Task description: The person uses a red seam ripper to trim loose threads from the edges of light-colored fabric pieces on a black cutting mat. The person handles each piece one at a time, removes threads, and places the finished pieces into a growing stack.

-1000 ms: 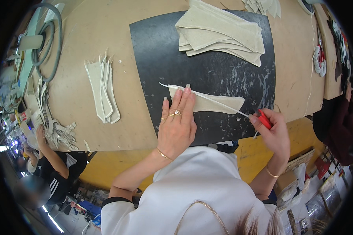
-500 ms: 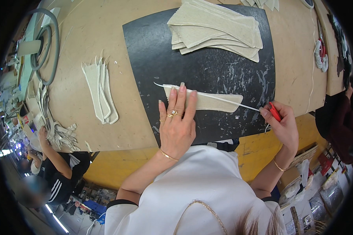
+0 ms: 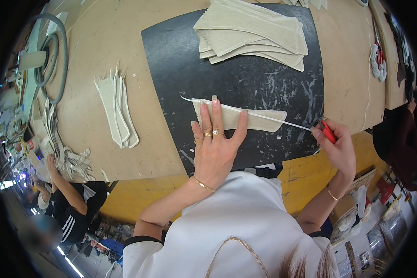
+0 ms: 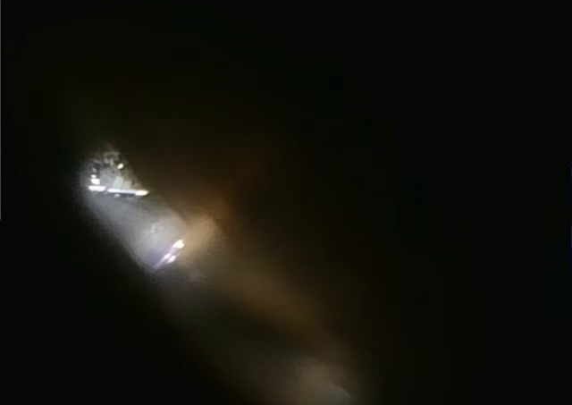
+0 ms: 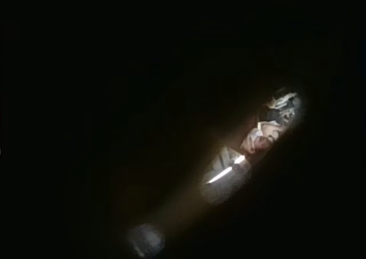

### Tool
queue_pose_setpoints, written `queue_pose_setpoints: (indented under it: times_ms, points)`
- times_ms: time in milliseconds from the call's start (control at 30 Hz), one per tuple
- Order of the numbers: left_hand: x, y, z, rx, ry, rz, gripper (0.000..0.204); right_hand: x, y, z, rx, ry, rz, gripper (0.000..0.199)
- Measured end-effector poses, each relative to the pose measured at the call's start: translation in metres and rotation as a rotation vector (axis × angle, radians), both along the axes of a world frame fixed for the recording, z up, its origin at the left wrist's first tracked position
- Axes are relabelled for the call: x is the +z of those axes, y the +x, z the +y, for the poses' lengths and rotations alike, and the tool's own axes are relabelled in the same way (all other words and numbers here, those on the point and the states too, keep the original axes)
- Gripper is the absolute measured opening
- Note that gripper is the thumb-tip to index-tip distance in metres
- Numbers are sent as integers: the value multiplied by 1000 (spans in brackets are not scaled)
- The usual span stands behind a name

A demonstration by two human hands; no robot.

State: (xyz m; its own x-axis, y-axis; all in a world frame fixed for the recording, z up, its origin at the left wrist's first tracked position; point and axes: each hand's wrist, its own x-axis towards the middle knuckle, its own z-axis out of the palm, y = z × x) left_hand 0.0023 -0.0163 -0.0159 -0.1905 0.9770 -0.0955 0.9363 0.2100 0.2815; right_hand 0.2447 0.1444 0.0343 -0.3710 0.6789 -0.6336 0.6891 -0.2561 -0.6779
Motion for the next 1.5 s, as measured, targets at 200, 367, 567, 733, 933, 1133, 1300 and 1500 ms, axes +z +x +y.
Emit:
queue_pose_setpoints:
  times_ms: [200, 367, 567, 733, 933, 1133, 1300, 1500]
  points:
    - [7, -15, 3, -84, -49, -52, 68, 8, -11, 7, 86, 58, 35, 28]
    - [7, -30, 2, -129, -37, -255, 72, 22, -49, 8, 410, -10, 8, 38]
    - [2, -31, 2, -198, -13, -289, 68, 21, -86, -15, 524, 224, -169, 37]
    - [2, -21, 1, -238, 4, -184, 67, 52, -67, -15, 269, 16, 163, 22]
    - [-1, -7, 4, -164, 17, -160, 72, 68, -41, -18, 483, -133, 255, 35]
    - [-6, 1, 3, -115, 47, -133, 79, 52, -23, -26, 324, 420, 113, 38]
    - [-8, 1, 3, -103, 60, -160, 80, 50, -46, -5, -194, 527, 71, 26]
    - [-3, -7, 1, -82, 52, -277, 74, 27, -107, 1, 493, 547, 16, 26]
